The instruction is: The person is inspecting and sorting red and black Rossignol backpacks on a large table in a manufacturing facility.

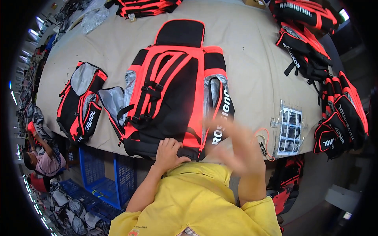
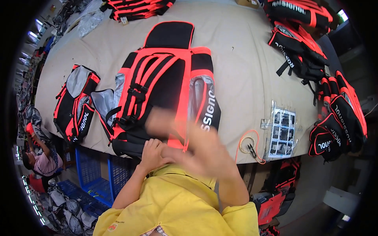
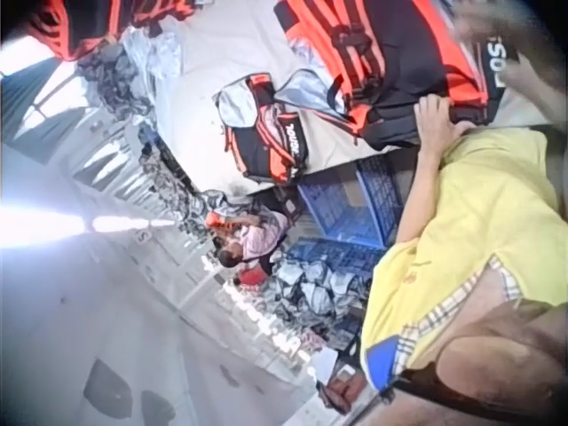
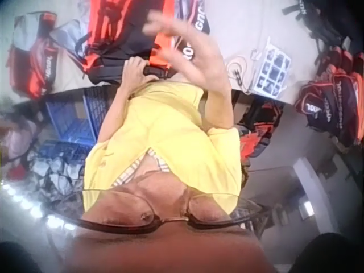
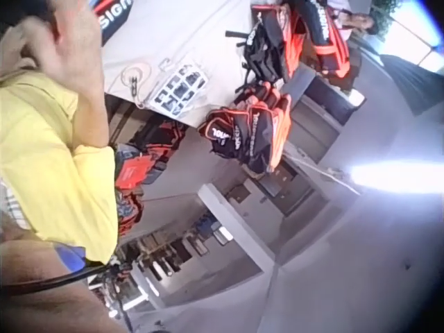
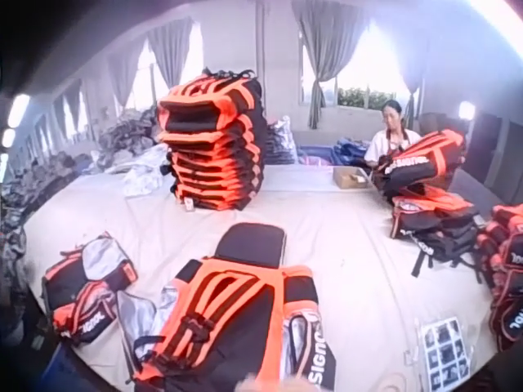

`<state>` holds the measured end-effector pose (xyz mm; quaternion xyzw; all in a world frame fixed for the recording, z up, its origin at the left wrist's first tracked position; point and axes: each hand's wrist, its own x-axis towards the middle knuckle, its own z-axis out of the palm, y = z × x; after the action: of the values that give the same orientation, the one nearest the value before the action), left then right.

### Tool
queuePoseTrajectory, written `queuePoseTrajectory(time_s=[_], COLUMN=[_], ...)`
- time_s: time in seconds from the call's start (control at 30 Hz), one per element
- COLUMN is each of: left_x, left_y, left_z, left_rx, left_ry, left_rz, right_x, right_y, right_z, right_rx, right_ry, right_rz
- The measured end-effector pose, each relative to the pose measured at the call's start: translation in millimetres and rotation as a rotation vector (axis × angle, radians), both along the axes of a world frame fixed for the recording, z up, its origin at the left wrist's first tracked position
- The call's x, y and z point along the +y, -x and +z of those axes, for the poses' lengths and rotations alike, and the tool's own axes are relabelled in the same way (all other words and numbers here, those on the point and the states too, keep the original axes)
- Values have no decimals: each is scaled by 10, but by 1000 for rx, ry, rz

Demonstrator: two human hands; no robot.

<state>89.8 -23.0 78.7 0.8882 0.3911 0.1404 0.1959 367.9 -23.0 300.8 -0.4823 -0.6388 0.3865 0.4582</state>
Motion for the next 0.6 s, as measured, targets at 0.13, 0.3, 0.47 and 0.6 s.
queuePoseTrajectory(time_s=[0.13, 0.3, 0.47, 0.6], left_x=[50, 30, 13, 70], left_y=[-84, -70, -45, -117], left_z=[58, 84, 29, 135], left_rx=[3, 36, 7, 49], left_ry=[23, 74, 54, 64], left_rz=[-23, 11, 14, -15], right_x=[796, 425, -894, -1300], right_y=[-234, -783, -1177, -1239], right_z=[-1540, -2166, -2519, -2640], right_rx=[-586, -306, 71, 494], right_ry=[94, 616, 247, 616], right_rz=[-643, -779, -1320, -1540])
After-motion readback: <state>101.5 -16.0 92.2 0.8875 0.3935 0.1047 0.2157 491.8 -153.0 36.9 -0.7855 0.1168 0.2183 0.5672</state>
